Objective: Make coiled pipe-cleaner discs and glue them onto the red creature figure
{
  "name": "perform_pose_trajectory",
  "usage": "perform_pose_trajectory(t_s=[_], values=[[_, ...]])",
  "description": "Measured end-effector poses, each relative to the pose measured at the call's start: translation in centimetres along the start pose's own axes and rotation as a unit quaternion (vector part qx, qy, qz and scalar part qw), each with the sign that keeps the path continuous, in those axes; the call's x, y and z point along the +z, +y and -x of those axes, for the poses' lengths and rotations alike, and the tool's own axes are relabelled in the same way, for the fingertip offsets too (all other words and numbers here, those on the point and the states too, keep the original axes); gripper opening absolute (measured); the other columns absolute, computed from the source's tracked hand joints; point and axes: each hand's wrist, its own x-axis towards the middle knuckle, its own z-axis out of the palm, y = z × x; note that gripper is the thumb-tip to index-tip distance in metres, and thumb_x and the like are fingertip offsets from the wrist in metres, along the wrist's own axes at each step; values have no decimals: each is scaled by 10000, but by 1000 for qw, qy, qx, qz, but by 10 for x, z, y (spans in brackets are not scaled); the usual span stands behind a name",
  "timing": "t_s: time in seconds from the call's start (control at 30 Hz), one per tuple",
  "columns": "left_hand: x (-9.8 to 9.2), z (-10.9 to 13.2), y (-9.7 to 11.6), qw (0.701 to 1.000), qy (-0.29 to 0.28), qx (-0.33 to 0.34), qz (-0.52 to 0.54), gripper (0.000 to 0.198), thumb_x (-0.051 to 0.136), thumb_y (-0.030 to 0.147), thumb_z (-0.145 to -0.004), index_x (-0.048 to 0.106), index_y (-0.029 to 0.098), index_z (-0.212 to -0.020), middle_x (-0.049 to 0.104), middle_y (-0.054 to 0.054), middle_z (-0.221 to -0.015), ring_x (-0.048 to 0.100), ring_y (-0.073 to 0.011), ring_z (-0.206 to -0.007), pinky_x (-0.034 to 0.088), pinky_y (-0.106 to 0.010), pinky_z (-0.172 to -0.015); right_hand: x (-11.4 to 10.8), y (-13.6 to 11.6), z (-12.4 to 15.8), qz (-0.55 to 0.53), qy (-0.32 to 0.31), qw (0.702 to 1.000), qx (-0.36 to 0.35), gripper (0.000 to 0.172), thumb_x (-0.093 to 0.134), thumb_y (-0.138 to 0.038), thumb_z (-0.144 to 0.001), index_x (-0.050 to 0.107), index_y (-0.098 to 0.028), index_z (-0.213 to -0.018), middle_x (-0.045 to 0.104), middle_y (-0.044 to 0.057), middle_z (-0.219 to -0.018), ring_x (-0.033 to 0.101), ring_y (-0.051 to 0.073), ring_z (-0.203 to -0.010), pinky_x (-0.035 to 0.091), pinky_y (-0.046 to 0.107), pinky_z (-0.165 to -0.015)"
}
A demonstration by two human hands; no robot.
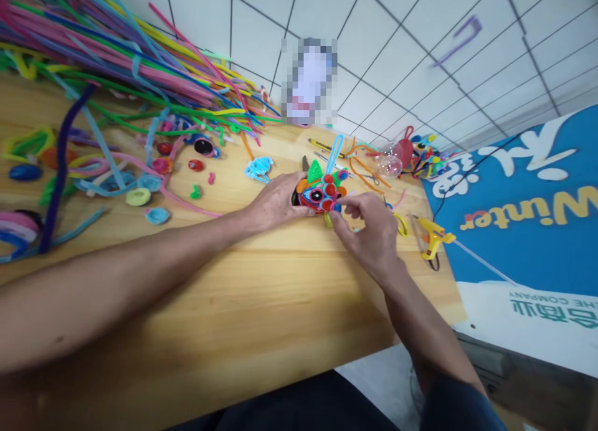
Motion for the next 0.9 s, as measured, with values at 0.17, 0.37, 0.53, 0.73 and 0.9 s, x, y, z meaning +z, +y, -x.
perform_pose_trajectory(t_s=[0.17,0.37,0.53,0.73,0.9], values=[[-2,-1,1,1000,-12,-6,-12,570,868,361,-762,609,194,-1241,737,-106,-1175,706,-318,-1093,545,-433,-928,13,4,-53,17,-4,1000,0,86,620,-296,-975,690,-249,-997,701,41,-841,656,220,-813,529,379,-817],[-2,-1,0,1000,-19,-3,-18,578,871,357,-768,596,196,-1251,732,-121,-1200,703,-334,-1110,547,-463,-944,34,7,-66,30,-26,999,7,74,621,-248,-947,678,-239,-994,714,59,-889,662,250,-906,507,394,-854],[-2,-1,1,999,-21,-12,-24,597,888,364,-753,595,197,-1246,726,-120,-1203,695,-345,-1135,543,-471,-967,37,9,-66,42,-37,998,25,71,636,-238,-928,678,-229,-984,721,74,-902,664,268,-916,491,411,-875],[-2,-2,1,999,-21,-10,-23,578,885,336,-757,603,189,-1239,727,-132,-1215,693,-350,-1147,546,-484,-971,40,9,-68,33,-36,998,38,99,648,-225,-901,676,-225,-997,739,71,-903,671,270,-907,501,415,-874],[-2,-1,2,1000,-19,-14,-15,615,883,347,-763,597,194,-1285,721,-137,-1258,684,-354,-1186,538,-494,-1005,25,16,-68,-22,-51,998,37,241,684,-266,-886,671,-222,-1122,740,57,-950,671,240,-869,529,400,-855]])
